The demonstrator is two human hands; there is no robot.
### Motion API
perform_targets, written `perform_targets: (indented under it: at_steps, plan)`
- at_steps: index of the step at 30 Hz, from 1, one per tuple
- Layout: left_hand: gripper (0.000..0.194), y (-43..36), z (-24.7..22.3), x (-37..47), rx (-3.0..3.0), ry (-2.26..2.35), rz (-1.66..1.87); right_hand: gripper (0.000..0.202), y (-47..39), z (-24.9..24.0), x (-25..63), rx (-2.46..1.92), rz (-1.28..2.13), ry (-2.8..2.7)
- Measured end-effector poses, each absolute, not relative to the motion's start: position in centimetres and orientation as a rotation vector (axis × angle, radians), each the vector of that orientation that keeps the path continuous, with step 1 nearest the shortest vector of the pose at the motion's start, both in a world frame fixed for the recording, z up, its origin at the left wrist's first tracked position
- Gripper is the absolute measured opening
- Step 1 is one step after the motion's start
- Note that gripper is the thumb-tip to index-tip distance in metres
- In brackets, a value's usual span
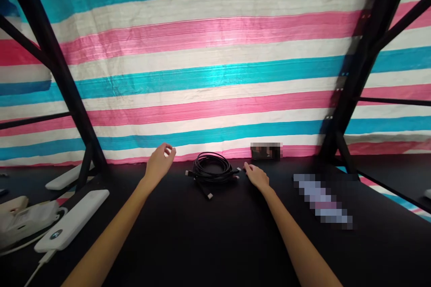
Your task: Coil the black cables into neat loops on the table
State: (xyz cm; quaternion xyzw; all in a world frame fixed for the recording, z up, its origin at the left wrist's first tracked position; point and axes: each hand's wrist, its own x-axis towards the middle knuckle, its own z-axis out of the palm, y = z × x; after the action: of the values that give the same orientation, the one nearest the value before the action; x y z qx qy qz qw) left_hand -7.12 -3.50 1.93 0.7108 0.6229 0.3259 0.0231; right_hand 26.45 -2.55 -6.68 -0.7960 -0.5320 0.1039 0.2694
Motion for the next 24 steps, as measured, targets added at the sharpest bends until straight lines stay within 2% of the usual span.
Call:
perform_targets:
  at_steps: [4,8,24]
  plan:
    - [0.022,-3.4,-3.8,-8.8,2.304,1.941,0.535,0.043,-3.3,-8.1,27.3,-2.083,0.306,-1.469]
    - [0.024,-3.0,-7.0,-9.5,2.389,1.93,0.379,0.036,-3.8,-8.6,26.5,-2.088,0.211,-1.531]
    - [0.023,-4.0,-7.5,-9.9,2.624,1.852,0.166,0.033,-4.1,-9.0,25.2,-2.208,0.023,-1.626]
